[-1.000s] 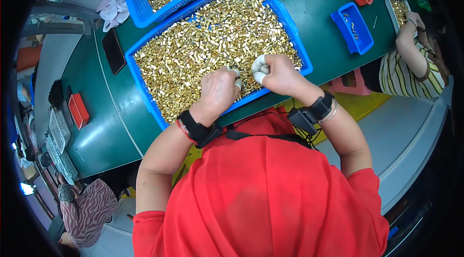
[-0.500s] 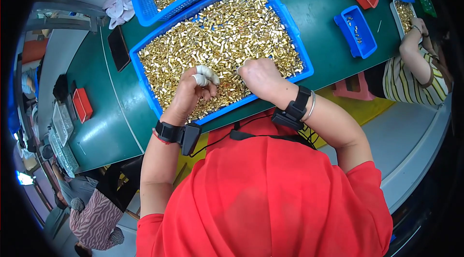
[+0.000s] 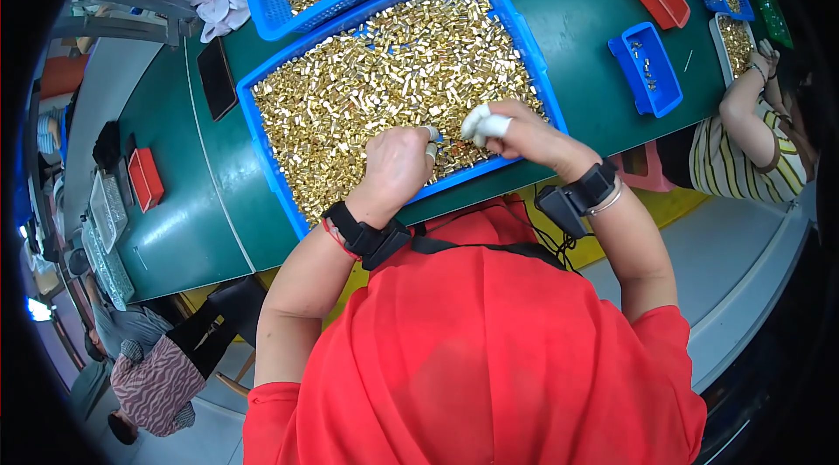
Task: The person picks up small brass parts from a blue tray by hand, turns them over to inspect them, and places selected pieces into a smaller blue container.
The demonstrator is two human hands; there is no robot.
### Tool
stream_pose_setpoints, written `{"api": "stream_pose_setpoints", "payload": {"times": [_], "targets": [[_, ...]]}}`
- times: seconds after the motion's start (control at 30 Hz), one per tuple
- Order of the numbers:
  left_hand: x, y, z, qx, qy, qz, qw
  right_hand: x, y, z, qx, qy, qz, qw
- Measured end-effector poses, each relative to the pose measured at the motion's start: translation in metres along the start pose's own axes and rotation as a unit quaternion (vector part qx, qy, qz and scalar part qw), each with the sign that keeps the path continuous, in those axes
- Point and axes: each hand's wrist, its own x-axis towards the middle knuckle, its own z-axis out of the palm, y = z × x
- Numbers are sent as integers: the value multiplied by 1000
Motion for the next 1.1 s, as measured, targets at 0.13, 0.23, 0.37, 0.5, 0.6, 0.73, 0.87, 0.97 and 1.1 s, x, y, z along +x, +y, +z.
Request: {"api": "stream_pose_setpoints", "payload": {"times": [0.13,0.23,0.37,0.5,0.6,0.73,0.87,0.97,1.1], "targets": [[4,-5,4,52,-31,9,998,16,13,39,-353,84,-127,923],[1,-8,1,-1,-19,-12,1000,23,16,53,-531,116,-169,822],[-11,-34,-25,-346,-17,-166,923,27,18,55,-557,106,-168,806],[-7,-37,-28,-467,-35,-229,853,29,17,48,-547,90,-179,813],[1,-33,-20,-363,-19,-190,912,16,-2,20,-232,54,-136,962],[11,-15,-9,-188,-1,-129,974,-2,-12,-16,115,-34,45,992],[16,-4,-3,23,12,-69,997,1,-1,-7,-20,56,5,998],[20,-2,-2,26,-4,-81,996,9,6,16,-282,154,-98,942],[25,-3,-1,44,-20,-89,995,16,7,25,-445,201,-165,857]]}}
